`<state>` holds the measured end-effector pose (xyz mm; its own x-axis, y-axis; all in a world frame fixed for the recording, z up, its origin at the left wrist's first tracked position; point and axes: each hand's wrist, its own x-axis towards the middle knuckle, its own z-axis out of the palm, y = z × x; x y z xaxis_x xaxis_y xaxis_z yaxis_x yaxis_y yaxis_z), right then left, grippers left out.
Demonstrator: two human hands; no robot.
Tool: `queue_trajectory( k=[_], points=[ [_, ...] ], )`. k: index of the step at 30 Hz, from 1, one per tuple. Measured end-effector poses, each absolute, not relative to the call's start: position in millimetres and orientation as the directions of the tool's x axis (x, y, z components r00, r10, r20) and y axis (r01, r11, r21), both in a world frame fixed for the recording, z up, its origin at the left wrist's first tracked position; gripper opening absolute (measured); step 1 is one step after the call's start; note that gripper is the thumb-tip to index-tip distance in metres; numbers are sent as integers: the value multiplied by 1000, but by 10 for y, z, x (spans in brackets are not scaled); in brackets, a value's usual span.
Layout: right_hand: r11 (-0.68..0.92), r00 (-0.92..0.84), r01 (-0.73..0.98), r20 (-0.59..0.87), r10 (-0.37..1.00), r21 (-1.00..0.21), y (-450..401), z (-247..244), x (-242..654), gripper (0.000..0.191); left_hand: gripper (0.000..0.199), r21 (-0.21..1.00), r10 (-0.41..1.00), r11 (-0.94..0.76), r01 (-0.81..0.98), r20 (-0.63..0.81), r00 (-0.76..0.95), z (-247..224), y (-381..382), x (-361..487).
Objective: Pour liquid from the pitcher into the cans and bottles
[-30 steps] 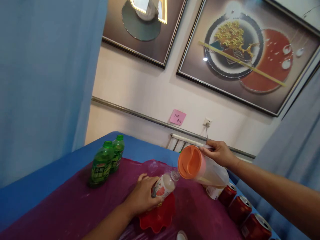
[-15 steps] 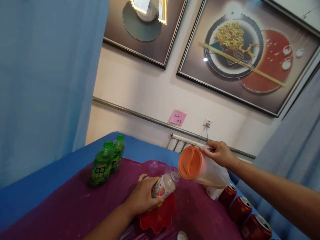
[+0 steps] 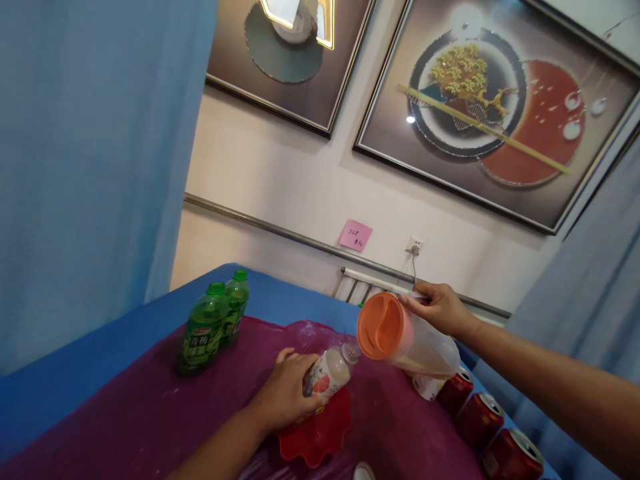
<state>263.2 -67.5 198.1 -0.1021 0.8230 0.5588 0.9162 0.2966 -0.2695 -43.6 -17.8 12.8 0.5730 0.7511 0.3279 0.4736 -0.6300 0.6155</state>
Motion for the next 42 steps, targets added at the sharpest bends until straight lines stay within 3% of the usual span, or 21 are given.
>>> queue_trajectory(
  k=[15, 42],
  points=[
    [311, -131, 924, 581, 803, -221, -689, 1982, 2645, 53, 44, 596, 733, -654, 466, 348, 584, 111, -170, -441],
    [289, -109, 925, 554, 825, -248, -719, 2022, 2612, 53, 40, 611, 747, -638, 469, 340, 572, 152, -205, -437]
  ],
)
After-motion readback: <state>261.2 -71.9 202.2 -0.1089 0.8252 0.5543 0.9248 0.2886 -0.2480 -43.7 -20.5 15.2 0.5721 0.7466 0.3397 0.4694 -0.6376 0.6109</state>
